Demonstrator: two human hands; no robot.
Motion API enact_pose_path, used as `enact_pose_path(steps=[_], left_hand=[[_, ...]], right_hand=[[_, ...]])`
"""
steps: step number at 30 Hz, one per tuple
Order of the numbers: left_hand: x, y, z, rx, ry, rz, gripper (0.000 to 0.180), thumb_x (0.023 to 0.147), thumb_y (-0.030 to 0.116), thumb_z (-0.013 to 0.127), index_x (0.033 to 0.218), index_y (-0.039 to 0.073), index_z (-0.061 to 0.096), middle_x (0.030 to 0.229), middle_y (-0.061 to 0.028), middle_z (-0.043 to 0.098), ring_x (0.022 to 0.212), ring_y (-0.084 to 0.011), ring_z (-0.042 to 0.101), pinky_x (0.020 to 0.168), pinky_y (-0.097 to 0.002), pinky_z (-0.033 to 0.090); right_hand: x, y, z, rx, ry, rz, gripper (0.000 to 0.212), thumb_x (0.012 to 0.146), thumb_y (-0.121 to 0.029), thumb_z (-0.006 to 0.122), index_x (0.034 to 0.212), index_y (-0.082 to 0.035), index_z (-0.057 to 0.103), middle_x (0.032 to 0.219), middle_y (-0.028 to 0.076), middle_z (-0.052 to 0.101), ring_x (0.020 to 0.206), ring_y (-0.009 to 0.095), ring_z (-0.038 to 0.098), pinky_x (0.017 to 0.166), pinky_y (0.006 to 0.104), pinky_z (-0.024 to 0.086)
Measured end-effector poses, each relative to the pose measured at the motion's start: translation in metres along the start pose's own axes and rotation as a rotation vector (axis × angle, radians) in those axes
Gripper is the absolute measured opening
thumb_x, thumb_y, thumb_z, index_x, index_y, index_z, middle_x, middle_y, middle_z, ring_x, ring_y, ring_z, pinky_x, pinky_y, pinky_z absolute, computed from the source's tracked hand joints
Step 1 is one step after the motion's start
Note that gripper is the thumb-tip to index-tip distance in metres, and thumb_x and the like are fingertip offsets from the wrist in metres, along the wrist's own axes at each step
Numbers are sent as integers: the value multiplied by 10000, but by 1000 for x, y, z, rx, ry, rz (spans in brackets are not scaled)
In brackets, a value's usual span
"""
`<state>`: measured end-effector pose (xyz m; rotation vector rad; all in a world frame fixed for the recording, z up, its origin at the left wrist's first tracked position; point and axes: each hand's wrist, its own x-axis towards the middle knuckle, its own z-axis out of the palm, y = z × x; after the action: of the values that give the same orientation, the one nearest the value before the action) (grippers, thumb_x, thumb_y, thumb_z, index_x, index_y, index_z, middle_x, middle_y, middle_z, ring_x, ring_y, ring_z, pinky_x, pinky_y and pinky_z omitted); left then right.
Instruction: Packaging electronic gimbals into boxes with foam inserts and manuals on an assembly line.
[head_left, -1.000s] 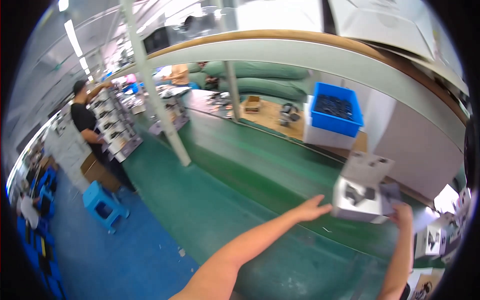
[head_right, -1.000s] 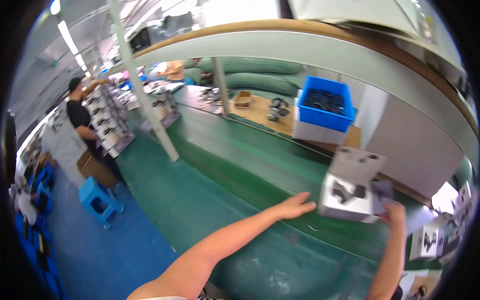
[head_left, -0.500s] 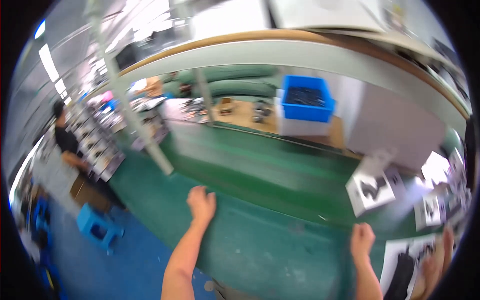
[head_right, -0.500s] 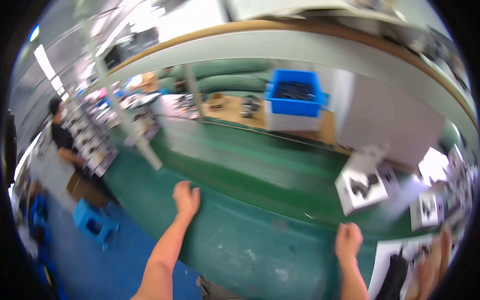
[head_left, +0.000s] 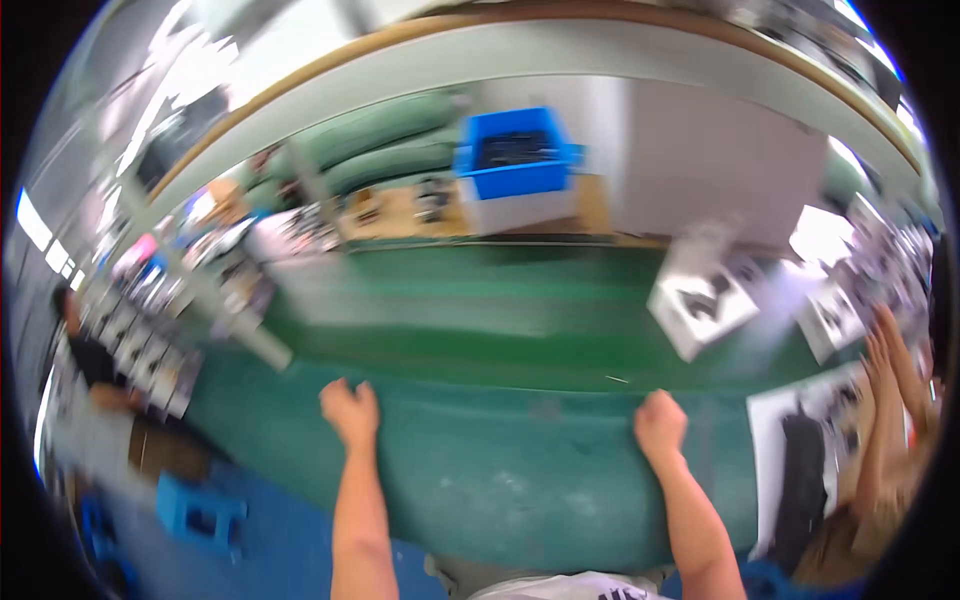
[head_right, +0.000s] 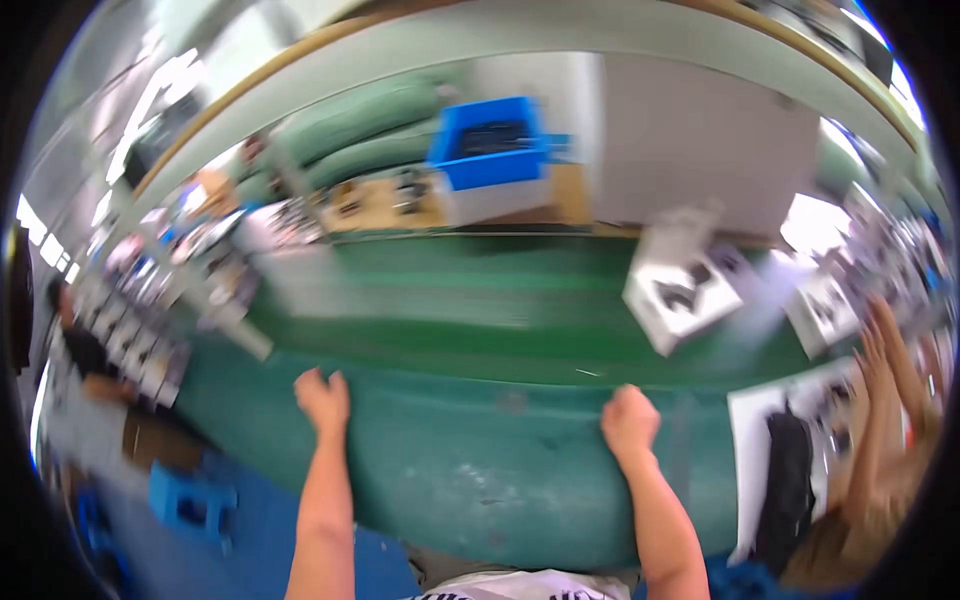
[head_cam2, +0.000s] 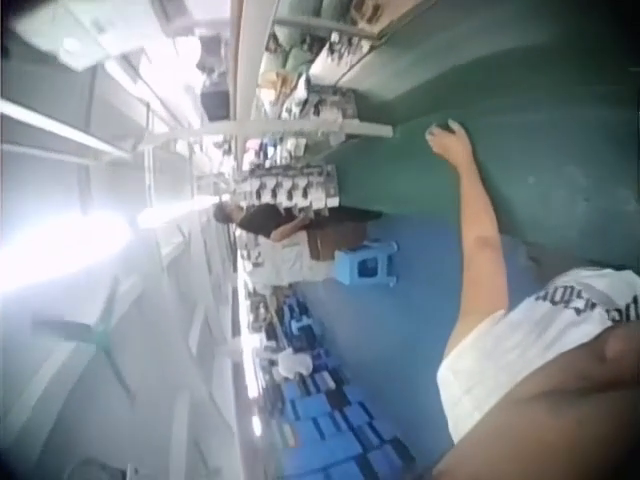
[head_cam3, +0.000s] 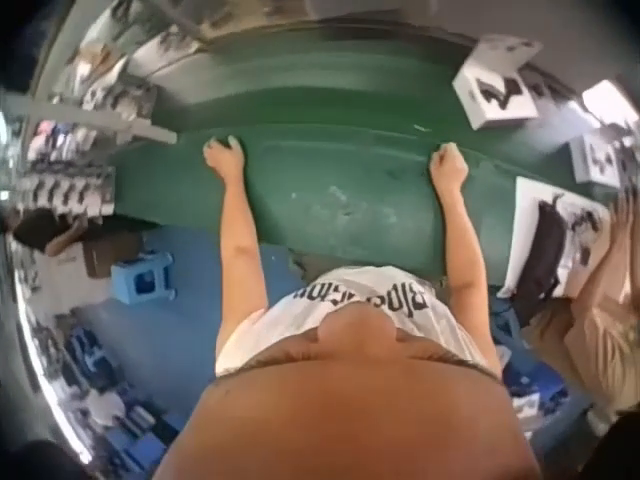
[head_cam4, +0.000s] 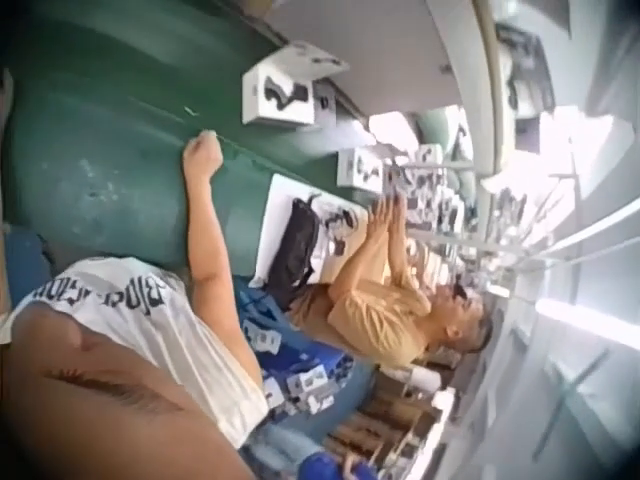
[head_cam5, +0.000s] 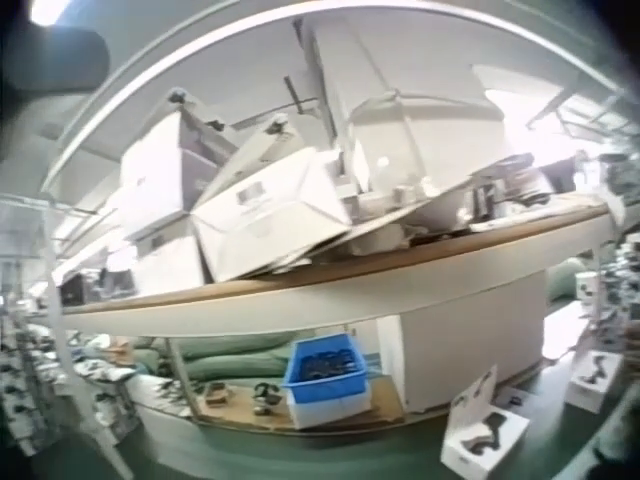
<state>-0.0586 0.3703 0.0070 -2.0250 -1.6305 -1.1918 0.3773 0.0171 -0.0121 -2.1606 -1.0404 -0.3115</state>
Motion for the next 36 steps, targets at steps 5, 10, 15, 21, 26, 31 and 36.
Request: enact_pose_path(steps=[5, 10, 15, 21, 26, 31, 36], left_hand=[[4, 1, 11, -10, 13, -54, 335, 792, 230, 660, 1035, -2, 657, 1042, -206, 664, 945, -414, 616, 853, -494, 490], [-8, -15, 10, 39, -31, -172, 381, 866, 250, 670, 1145, -3, 608, 1200, -182, 558, 1071, -367, 550, 964, -444, 438], [-9, -13, 12, 1, -42, -189, 381, 873, 246, 676, 1150, -7, 608, 1210, -177, 553, 1080, -368, 544, 985, -443, 429], [-8, -9, 11, -7, -77, -186, 385, 892, 249, 667, 1166, -7, 584, 1211, -170, 538, 1098, -361, 535, 1001, -441, 418], [-8, -10, 13, 16, -68, -165, 386, 889, 248, 671, 1167, -5, 585, 1208, -169, 539, 1095, -360, 537, 999, -440, 422], [-8, -9, 12, 17, -76, -167, 385, 882, 246, 675, 1162, -5, 591, 1213, -171, 540, 1088, -361, 541, 995, -441, 427], [-9, -4, 9, 25, -63, -169, 381, 874, 245, 678, 1150, -9, 609, 1219, -179, 548, 1076, -362, 546, 993, -439, 431]], right_hand=[[-6, 1, 0, 85, 18, 74, 363, 851, -7, 555, 1205, -79, 593, 811, 126, 633, 673, 336, 601, 655, 447, 494], [-7, 8, 15, 229, 53, -14, 353, 910, 9, 486, 1242, -59, 583, 748, 80, 585, 638, 250, 530, 654, 385, 458], [-1, 12, 13, 157, 42, -43, 324, 933, 8, 476, 1236, -52, 573, 684, 53, 522, 593, 233, 479, 624, 380, 421], [-2, 7, 4, 163, -8, 36, 341, 908, 15, 488, 1231, -46, 578, 672, 33, 454, 595, 195, 427, 615, 357, 401], [-4, 11, 7, 187, 35, -5, 324, 902, 20, 507, 1212, -42, 575, 647, 4, 395, 567, 174, 377, 583, 341, 361], [-5, 5, 3, 188, 21, 49, 341, 882, 33, 513, 1210, -38, 577, 652, 2, 396, 570, 174, 380, 584, 336, 365], [-4, 4, 0, 164, -3, 47, 360, 874, 42, 502, 1216, -38, 580, 663, 8, 404, 587, 178, 395, 590, 334, 374]])
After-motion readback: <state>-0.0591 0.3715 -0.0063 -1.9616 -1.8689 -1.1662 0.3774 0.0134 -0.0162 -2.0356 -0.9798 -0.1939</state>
